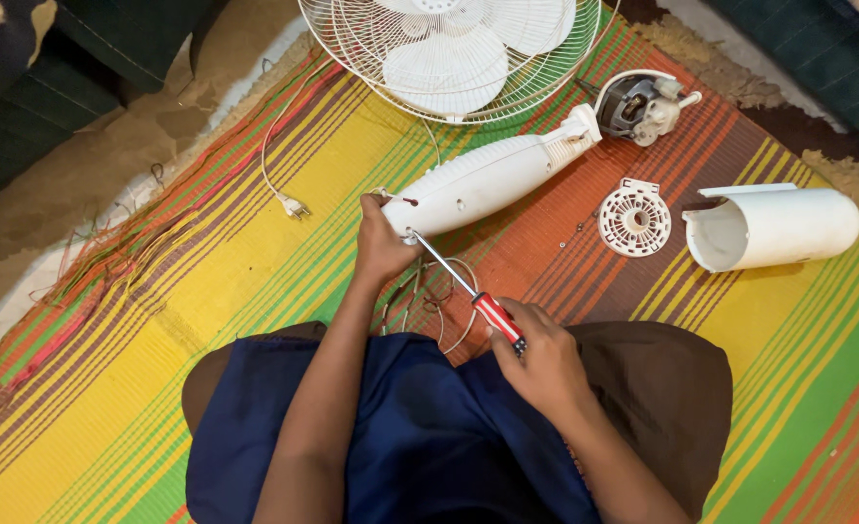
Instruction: The person sits on a mat and uses a screwdriver to remove screws from the white plastic base of a disassembled electric fan. They remove several screws and set them aside on the mat.
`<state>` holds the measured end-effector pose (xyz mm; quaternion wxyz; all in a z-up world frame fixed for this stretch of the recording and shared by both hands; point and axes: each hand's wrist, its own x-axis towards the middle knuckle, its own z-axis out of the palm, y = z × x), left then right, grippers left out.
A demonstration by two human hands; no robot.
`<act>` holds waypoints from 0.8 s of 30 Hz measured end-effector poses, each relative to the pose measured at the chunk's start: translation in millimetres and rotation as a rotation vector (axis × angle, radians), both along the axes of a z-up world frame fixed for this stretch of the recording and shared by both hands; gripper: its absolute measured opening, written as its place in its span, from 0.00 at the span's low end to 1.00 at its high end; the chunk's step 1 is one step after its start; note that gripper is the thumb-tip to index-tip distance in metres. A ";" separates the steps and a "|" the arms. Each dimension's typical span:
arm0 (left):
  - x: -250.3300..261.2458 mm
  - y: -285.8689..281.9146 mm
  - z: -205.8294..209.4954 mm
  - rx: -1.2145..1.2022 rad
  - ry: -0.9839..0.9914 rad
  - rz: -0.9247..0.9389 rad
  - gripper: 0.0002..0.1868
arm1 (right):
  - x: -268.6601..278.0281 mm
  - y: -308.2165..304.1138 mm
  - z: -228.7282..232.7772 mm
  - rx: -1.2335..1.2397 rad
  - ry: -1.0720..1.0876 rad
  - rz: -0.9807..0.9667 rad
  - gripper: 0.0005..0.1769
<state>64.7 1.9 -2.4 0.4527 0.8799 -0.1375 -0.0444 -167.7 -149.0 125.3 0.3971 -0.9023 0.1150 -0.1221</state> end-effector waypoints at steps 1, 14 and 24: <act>-0.1 -0.2 0.8 0.000 -0.004 -0.002 0.43 | 1.9 0.8 -1.9 0.002 -0.001 0.003 0.19; -5.0 -0.5 9.6 -0.021 0.008 -0.009 0.45 | -2.0 29.1 -46.6 0.088 -0.015 -0.040 0.21; -5.7 5.5 -3.3 -0.019 -0.010 -0.064 0.47 | -6.2 37.6 -105.9 0.797 0.304 -0.126 0.23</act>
